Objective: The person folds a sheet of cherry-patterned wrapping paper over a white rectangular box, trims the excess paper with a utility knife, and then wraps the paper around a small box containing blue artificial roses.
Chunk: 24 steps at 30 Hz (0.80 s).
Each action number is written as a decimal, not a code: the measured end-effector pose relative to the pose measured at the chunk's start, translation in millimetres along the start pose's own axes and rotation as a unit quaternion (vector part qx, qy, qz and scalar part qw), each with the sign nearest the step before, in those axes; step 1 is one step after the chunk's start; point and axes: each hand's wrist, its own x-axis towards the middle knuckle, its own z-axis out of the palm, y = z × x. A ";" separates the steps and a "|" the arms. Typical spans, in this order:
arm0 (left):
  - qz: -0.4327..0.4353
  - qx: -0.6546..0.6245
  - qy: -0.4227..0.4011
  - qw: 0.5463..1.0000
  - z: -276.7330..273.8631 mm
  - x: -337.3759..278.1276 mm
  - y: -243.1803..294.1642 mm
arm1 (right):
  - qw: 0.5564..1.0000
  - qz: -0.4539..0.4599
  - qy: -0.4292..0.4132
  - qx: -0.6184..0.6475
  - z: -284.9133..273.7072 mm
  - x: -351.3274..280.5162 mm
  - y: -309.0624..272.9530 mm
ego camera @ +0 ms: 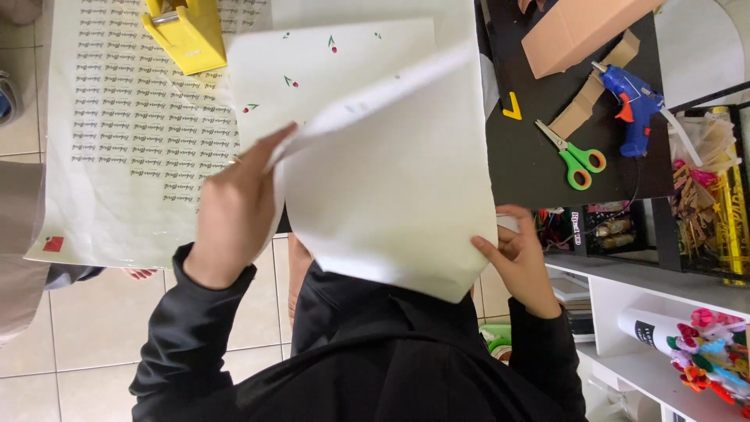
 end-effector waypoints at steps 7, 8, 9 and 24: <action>-0.118 0.012 0.110 0.987 -43.3 -14.5 -23.8 | 0.994 0.024 -0.071 -0.075 -47.8 -4.9 10.9; -0.096 0.010 0.152 0.984 -47.9 -16.9 -24.2 | 0.992 0.009 -0.126 0.024 -59.8 -0.7 24.9; -0.072 0.008 0.193 0.978 -52.7 -19.5 -24.5 | 0.976 -0.005 -0.181 0.122 -71.6 3.4 38.9; -0.309 -0.169 0.356 0.866 -68.9 -84.5 -68.1 | 0.974 -0.095 -0.206 0.005 -81.0 33.4 -25.5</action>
